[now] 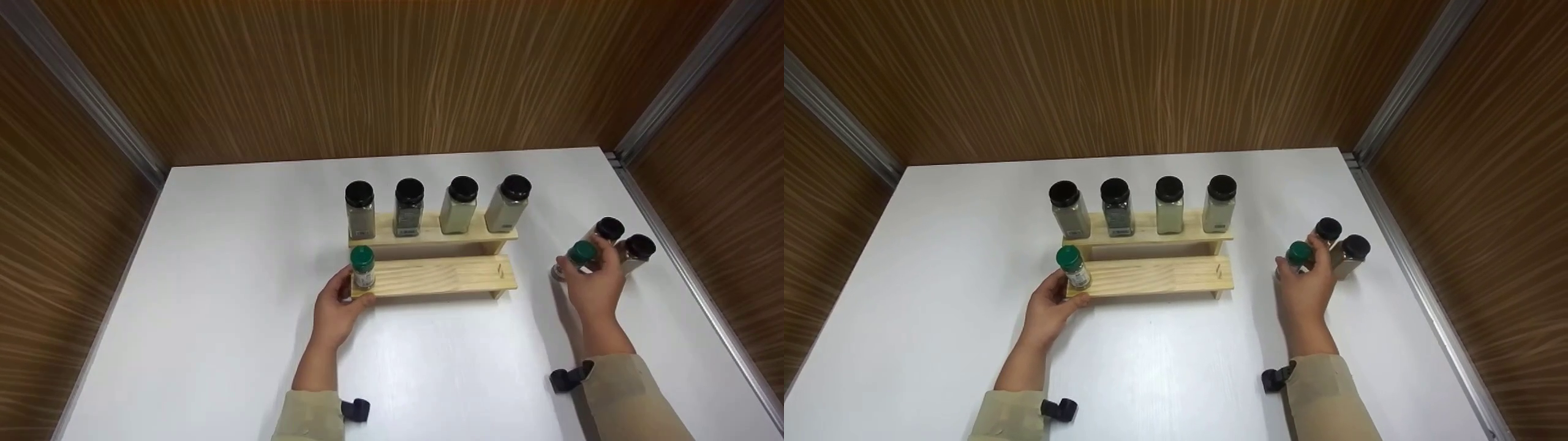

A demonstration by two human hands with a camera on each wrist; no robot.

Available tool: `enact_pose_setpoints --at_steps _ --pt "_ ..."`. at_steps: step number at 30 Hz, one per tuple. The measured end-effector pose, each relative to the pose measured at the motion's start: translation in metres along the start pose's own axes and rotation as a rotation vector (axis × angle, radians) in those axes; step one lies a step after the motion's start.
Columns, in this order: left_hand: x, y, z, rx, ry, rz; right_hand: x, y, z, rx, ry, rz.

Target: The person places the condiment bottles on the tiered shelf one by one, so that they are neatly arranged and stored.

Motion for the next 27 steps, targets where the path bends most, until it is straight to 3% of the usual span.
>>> enact_pose_setpoints --at_steps 10,16,24,27 --pt "0.003 0.001 -0.001 0.037 0.01 0.012 0.015 0.004 0.0 -0.042 -0.004 0.137" --pt "0.003 0.001 -0.001 0.025 0.024 -0.011 0.017 0.006 -0.001 -0.069 0.002 0.147" --pt "0.0 0.001 0.0 0.025 0.009 -0.038 0.015 0.005 -0.009 -0.102 0.086 0.152" --pt "0.0 0.0 0.0 0.025 0.002 -0.038 0.01 0.004 -0.015 -0.087 0.059 0.151"
Point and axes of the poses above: each hand's wrist, its own z-axis towards the middle knuckle, its own y-axis out of the palm, x = y × z, the point moved 2 cm from there along z, towards the middle knuckle, and after that the axes turned 3 degrees about -x, right-handed, at the moved point
